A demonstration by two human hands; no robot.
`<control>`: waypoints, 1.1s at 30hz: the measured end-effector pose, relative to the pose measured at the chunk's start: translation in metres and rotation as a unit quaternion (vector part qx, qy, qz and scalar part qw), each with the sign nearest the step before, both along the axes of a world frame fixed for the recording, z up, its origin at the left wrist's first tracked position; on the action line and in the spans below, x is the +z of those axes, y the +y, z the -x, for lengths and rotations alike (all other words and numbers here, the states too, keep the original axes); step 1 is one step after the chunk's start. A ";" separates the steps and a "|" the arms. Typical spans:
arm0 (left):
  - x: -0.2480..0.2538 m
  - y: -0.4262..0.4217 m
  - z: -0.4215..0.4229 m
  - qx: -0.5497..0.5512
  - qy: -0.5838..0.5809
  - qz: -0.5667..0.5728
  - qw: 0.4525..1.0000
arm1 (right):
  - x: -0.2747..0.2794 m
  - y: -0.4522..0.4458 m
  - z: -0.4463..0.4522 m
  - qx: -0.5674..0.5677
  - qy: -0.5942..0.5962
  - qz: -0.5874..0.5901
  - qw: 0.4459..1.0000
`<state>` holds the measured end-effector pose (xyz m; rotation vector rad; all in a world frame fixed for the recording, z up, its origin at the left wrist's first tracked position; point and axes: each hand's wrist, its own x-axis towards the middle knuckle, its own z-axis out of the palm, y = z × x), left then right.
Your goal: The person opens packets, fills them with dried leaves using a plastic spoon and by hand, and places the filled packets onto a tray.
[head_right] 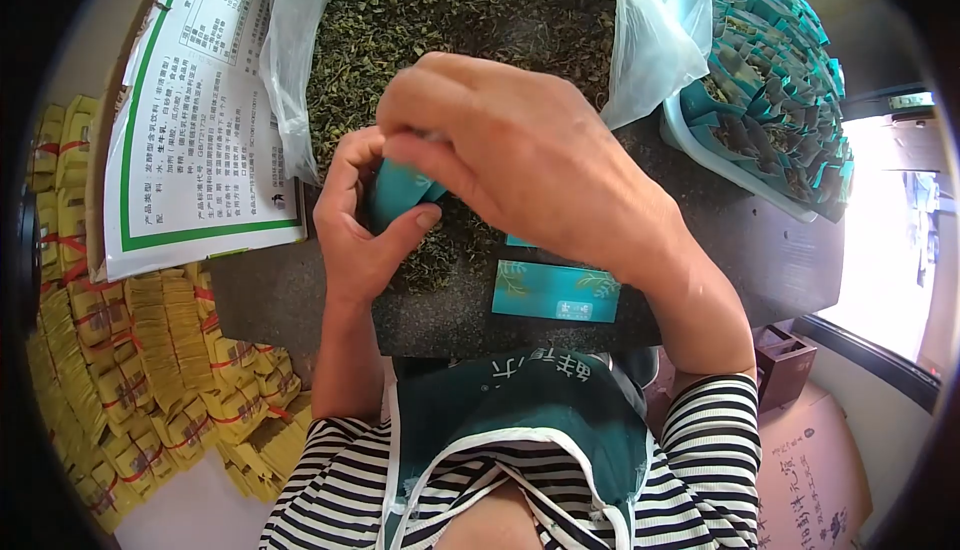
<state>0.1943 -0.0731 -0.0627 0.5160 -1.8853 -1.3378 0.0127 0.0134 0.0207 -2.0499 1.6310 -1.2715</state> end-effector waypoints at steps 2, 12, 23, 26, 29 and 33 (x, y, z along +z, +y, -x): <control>-0.001 -0.001 -0.003 0.002 0.005 -0.029 1.000 | 0.006 0.001 -0.004 0.022 0.022 -0.003 1.000; 0.000 -0.011 -0.023 0.001 0.132 -0.097 0.987 | 0.033 0.010 -0.006 -0.055 0.028 0.094 0.994; 0.000 -0.013 -0.032 0.050 0.192 -0.053 0.979 | -0.061 -0.048 0.003 -0.235 0.161 -0.098 0.953; 0.000 -0.016 -0.034 0.073 0.191 -0.060 0.977 | -0.074 -0.070 -0.004 -0.191 0.076 -0.077 0.976; -0.001 -0.018 -0.034 0.080 0.190 -0.056 0.977 | -0.080 -0.088 -0.003 -0.151 -0.078 -0.172 0.970; -0.002 -0.018 -0.034 0.087 0.185 -0.054 0.977 | -0.066 -0.085 0.003 -0.112 -0.264 -0.229 0.930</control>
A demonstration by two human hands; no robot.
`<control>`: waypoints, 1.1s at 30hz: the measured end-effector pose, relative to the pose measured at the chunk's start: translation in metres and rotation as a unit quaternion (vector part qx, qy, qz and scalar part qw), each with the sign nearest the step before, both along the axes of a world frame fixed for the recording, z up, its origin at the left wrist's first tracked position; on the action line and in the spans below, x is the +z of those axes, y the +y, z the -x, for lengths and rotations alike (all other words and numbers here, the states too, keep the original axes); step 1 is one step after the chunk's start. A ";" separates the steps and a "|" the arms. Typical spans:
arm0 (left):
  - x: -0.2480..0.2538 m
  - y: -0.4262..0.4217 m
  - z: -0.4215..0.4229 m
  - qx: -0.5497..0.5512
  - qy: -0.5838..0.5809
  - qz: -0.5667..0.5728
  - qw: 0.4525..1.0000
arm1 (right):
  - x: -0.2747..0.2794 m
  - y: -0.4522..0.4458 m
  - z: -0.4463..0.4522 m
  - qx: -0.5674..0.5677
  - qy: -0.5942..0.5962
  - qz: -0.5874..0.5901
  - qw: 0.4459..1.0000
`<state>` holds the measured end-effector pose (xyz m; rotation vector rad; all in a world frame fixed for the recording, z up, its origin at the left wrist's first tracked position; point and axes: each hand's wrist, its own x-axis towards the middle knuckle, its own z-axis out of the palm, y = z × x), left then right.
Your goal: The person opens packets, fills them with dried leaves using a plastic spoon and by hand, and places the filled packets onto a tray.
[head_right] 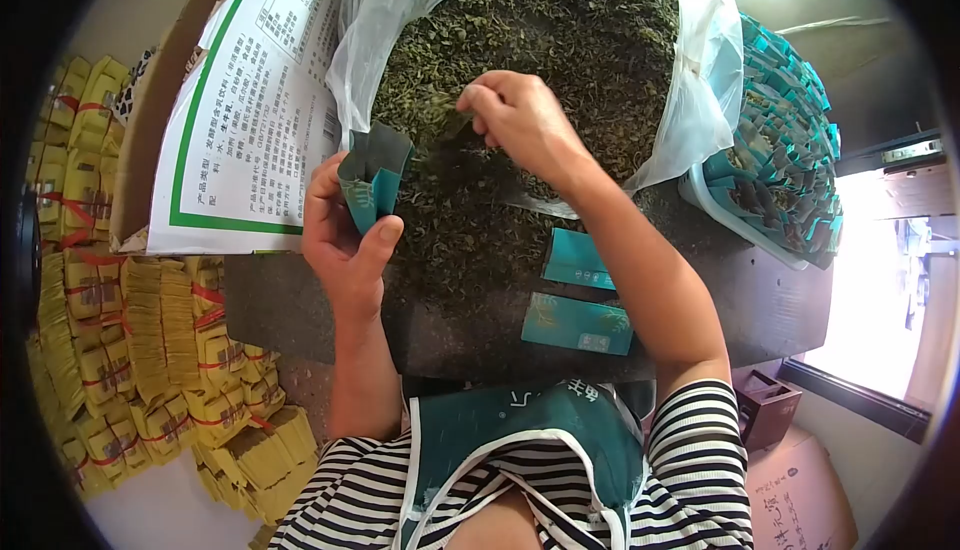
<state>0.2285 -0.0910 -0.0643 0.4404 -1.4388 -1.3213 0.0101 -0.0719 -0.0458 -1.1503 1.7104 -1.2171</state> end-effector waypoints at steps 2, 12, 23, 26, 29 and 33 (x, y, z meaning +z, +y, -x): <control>-0.001 0.000 0.000 0.000 -0.004 -0.005 1.000 | 0.012 0.008 0.008 -0.001 0.010 0.009 1.000; -0.001 0.002 0.009 0.036 -0.089 0.052 0.994 | 0.082 0.051 0.026 0.006 0.013 0.050 0.999; -0.002 0.006 0.012 0.060 -0.137 0.122 0.981 | 0.080 0.058 -0.003 0.110 0.075 0.023 0.991; -0.003 0.010 0.016 0.047 -0.149 0.138 0.978 | 0.075 0.058 -0.024 0.128 0.228 0.146 0.954; -0.004 0.011 0.016 0.017 -0.114 0.079 0.990 | 0.094 0.067 -0.039 0.098 0.314 0.155 0.931; -0.002 0.015 0.014 -0.021 -0.073 -0.013 0.997 | 0.109 0.074 -0.044 0.108 0.449 0.235 0.855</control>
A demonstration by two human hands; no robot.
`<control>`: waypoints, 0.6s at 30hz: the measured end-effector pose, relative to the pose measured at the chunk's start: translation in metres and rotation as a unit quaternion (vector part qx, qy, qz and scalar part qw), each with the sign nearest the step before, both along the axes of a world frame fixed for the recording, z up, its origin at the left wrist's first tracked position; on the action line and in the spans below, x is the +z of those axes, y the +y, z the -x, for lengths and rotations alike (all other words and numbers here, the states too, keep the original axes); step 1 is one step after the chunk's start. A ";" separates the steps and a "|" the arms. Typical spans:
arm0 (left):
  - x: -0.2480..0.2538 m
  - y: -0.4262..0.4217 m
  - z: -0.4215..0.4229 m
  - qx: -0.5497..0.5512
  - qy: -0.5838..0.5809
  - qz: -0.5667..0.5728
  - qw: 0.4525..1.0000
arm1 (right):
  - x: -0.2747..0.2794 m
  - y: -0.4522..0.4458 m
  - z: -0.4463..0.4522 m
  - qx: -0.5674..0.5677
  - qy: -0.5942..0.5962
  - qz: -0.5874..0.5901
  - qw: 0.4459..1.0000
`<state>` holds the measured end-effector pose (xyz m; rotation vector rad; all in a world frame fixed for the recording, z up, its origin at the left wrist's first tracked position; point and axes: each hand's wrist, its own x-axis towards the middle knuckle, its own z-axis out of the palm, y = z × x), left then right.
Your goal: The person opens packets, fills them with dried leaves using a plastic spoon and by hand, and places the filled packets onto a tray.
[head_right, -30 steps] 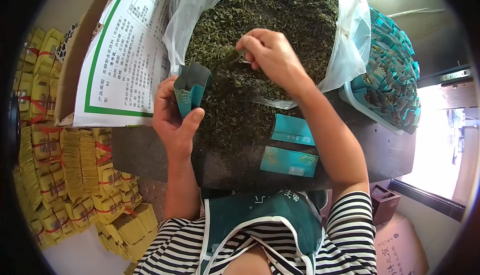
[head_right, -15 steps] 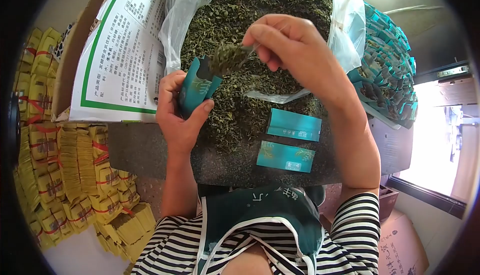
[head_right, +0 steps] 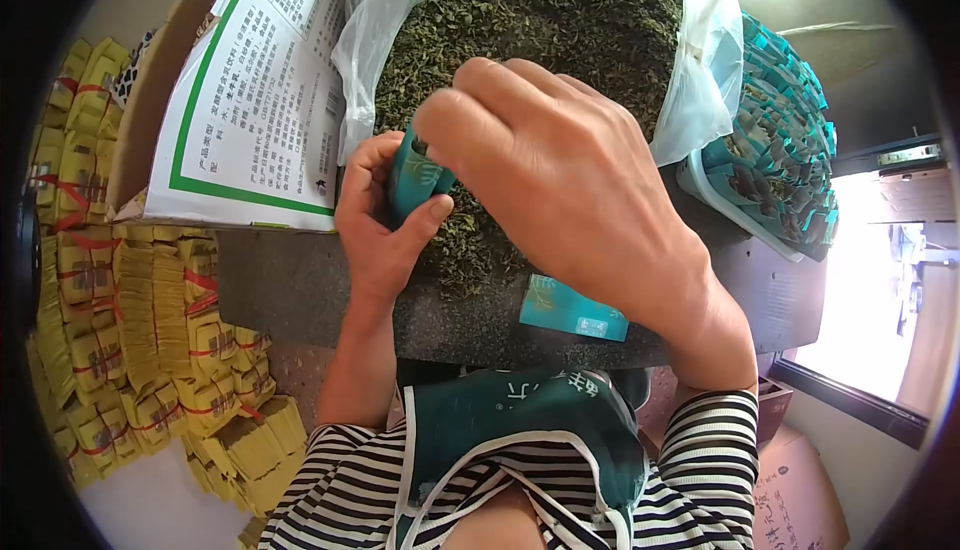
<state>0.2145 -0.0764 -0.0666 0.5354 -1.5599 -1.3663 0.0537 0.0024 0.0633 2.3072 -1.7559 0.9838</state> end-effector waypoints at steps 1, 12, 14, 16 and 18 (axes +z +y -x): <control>0.000 0.001 0.000 -0.016 0.004 -0.029 0.999 | 0.003 0.002 0.001 0.000 0.001 0.000 1.000; -0.007 0.002 -0.002 -0.120 0.106 -0.118 0.980 | 0.005 0.057 0.013 -0.102 -0.051 0.098 0.989; -0.011 0.006 0.004 -0.164 0.115 -0.156 0.967 | 0.001 0.070 0.018 -0.104 -0.064 0.054 0.991; -0.009 0.017 0.009 -0.175 0.100 -0.137 0.970 | -0.003 0.086 0.024 -0.118 -0.084 0.053 0.988; -0.007 0.032 0.018 -0.192 0.081 -0.141 0.968 | -0.014 0.102 0.035 -0.116 -0.106 0.070 0.985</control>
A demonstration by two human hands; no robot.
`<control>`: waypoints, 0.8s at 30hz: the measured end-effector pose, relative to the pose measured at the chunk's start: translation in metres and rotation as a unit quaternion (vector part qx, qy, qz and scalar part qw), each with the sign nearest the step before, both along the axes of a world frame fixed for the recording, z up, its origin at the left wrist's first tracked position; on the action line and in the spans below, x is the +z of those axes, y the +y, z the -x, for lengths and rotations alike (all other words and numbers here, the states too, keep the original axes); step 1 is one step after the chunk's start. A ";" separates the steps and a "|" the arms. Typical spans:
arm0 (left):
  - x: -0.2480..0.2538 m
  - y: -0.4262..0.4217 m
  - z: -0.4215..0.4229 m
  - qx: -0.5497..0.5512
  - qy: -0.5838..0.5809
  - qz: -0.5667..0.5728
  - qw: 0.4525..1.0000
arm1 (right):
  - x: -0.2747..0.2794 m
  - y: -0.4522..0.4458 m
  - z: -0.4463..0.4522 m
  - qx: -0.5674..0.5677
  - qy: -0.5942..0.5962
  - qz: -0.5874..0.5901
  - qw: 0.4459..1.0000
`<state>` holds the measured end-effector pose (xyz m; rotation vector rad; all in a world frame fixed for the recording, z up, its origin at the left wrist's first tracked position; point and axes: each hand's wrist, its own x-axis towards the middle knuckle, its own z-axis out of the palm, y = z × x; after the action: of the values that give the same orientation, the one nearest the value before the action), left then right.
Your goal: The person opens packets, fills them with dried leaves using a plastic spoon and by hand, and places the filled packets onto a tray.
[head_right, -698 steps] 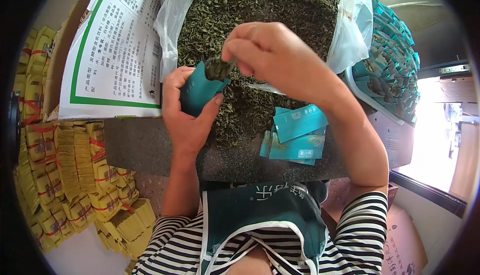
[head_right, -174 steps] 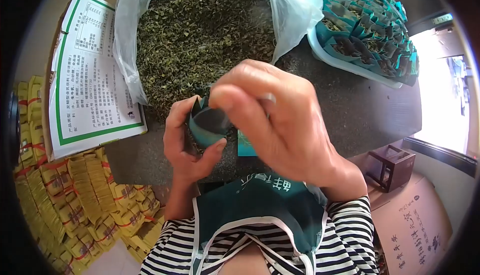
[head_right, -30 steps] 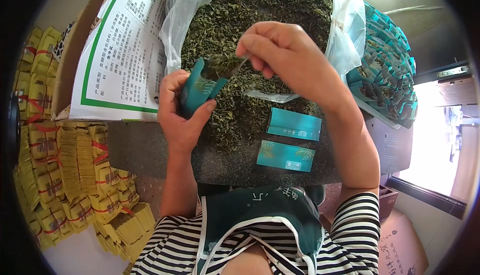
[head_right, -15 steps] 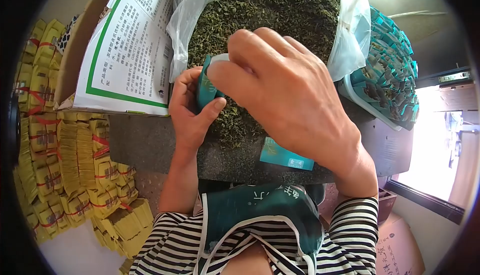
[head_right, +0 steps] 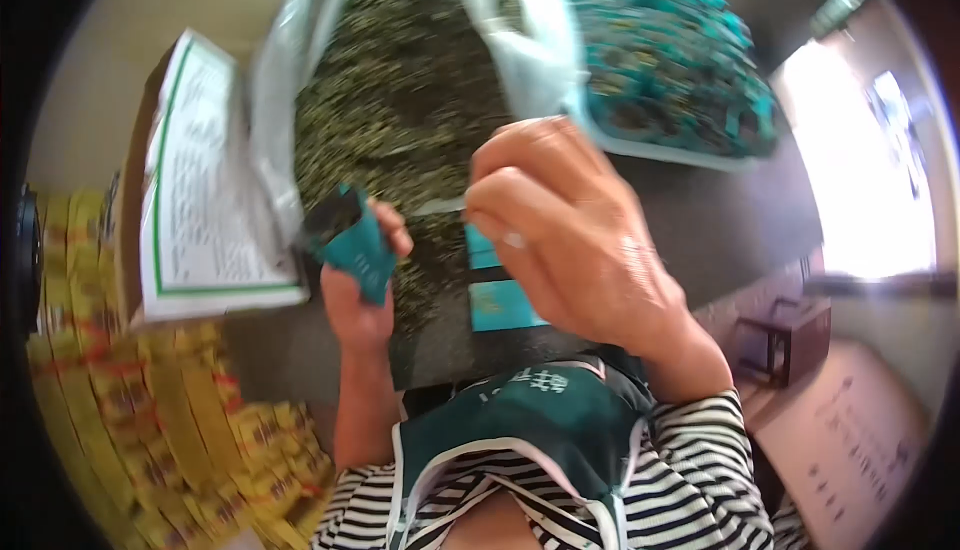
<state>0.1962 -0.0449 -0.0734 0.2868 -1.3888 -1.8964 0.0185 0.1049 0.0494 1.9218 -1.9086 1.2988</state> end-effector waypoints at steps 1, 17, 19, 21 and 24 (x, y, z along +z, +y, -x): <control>0.004 0.010 0.009 -0.037 0.006 -0.001 0.999 | -0.009 0.009 0.007 0.008 -0.029 -0.005 1.000; 0.037 0.108 0.141 -0.466 -0.102 0.089 0.874 | -0.062 0.161 0.041 -0.044 -0.523 0.107 0.845; 0.037 0.121 0.164 -0.407 -0.085 0.209 0.885 | -0.065 0.189 0.053 -0.134 -0.455 0.124 0.872; 0.045 0.125 0.187 -0.360 -0.085 0.362 0.856 | -0.063 0.209 0.062 -0.201 -0.420 0.208 0.860; 0.064 0.134 0.213 -0.317 -0.119 0.531 0.777 | -0.062 0.240 0.082 -0.322 -0.337 0.203 0.861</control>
<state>-0.0170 0.0892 -0.0092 -0.5999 -2.7238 -1.1962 -0.0631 0.3453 -0.0125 0.5457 -2.0144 2.0324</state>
